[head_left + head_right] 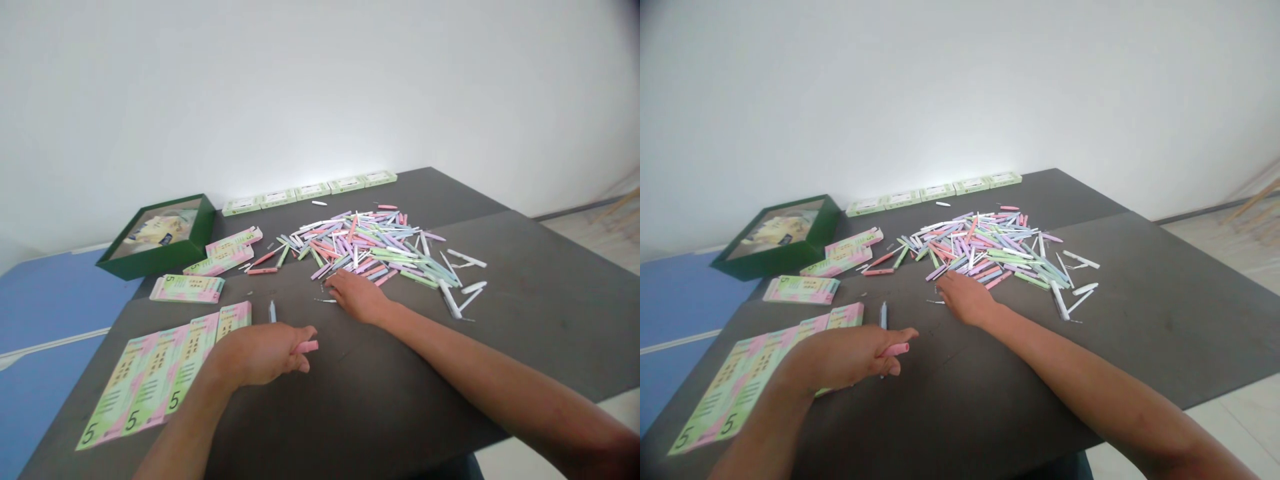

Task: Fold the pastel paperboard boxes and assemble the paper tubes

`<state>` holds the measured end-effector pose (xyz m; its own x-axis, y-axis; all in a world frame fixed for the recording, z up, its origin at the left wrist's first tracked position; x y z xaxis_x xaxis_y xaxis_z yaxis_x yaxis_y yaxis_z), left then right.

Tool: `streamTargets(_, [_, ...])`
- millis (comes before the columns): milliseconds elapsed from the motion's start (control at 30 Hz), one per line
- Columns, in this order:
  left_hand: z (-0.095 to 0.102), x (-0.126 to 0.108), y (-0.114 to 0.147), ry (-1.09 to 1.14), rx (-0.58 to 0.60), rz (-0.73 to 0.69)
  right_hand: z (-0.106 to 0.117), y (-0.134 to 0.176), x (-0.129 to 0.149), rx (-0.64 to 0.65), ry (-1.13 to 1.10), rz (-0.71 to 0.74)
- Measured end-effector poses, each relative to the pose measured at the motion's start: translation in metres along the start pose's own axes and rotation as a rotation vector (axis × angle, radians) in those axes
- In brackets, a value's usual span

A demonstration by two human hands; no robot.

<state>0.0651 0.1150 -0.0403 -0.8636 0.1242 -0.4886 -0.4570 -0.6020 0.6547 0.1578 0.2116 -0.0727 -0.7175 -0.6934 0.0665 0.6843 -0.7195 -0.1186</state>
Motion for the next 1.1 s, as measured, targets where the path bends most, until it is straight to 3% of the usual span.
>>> streamTargets(133, [0.0,-0.001,0.0,-0.013,0.005,0.003,0.0,0.016,-0.008,0.092,0.111,-0.006])
streamTargets(267, [-0.001,-0.001,-0.001,-0.017,0.006,0.018,-0.002,0.026,-0.008,0.095,0.169,-0.018])
streamTargets(1100, [-0.004,0.003,-0.004,-0.002,0.017,0.039,-0.011,0.008,0.002,0.111,0.182,-0.078])
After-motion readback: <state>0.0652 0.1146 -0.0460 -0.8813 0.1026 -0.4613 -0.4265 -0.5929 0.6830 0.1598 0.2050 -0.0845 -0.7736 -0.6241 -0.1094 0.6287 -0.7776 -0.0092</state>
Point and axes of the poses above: each hand's wrist, its own y-axis away from the middle knuckle, its own z-axis out of the back of the hand, x = y × z, the point moved 9 cm from there along -y, towards the middle knuckle, and after that the axes turned 12 degrees about y, right-handed, at the moved point
